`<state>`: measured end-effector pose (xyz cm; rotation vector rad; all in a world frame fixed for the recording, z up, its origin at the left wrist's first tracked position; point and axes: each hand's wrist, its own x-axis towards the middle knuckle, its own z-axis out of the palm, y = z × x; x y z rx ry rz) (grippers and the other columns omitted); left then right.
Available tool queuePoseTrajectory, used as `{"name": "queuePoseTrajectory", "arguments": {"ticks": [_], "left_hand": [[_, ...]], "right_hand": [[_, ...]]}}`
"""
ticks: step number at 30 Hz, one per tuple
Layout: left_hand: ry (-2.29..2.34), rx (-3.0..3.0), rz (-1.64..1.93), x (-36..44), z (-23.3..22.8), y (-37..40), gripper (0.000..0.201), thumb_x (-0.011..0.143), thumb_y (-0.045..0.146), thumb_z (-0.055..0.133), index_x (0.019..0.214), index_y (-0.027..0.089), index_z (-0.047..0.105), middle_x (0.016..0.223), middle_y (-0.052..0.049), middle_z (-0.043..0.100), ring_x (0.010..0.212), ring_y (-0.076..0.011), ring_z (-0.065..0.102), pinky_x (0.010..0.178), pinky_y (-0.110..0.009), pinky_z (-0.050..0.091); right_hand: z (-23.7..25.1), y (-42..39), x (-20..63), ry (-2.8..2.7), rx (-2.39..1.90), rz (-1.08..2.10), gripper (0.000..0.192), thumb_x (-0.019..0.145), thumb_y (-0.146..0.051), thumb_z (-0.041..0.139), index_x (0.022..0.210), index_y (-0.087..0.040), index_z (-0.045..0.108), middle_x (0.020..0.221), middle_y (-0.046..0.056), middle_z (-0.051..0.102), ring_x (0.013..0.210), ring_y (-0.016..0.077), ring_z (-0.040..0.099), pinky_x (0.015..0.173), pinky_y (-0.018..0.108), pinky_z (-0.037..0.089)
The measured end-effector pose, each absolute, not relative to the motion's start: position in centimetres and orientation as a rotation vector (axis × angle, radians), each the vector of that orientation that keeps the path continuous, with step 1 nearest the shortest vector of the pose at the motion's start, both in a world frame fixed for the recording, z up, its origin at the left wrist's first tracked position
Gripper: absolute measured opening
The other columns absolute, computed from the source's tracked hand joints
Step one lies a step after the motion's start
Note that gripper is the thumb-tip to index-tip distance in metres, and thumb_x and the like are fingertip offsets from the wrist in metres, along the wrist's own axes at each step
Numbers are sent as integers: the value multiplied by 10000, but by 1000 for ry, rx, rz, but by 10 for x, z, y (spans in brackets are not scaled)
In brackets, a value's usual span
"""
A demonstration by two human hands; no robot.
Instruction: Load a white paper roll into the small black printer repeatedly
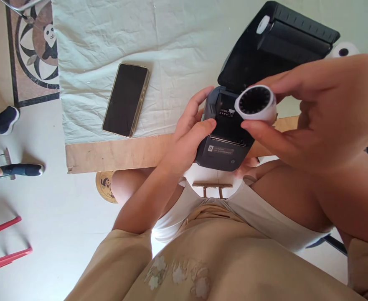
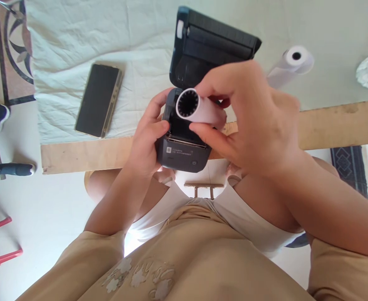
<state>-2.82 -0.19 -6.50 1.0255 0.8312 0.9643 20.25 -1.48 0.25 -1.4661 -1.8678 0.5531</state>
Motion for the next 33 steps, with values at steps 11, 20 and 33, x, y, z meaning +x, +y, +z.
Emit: {"name": "queuePoseTrajectory", "arguments": {"ticks": [11,20,33], "left_hand": [[846,999,992,-23,-54,-6,825,988,775,807,1666,368,572,1344,-74,828,1203,-392,837,857,-428,721],[833,895,1113,-18,-42,-15,574,1013,626,874,1501,356,736,1201,-34,842,953,-260,823,760,-339,682],[726,938,1117,-24,-47,-12,583,1002,702,877,1477,384,763,1296,-28,853,1120,-302,821,911,-394,695]], "right_hand": [[7,-2,207,-2287,-1510,170,599,1195,-707,426,1364,-307,838,927,52,740,898,137,740,790,285,595],[-19,2,205,-2149,-1103,-385,251,1151,-343,658,1005,-218,819,835,17,732,885,121,708,803,279,508],[-1,-23,194,-2183,-539,-158,61,1096,-190,604,1076,-215,656,931,8,769,885,159,622,746,363,426]]}}
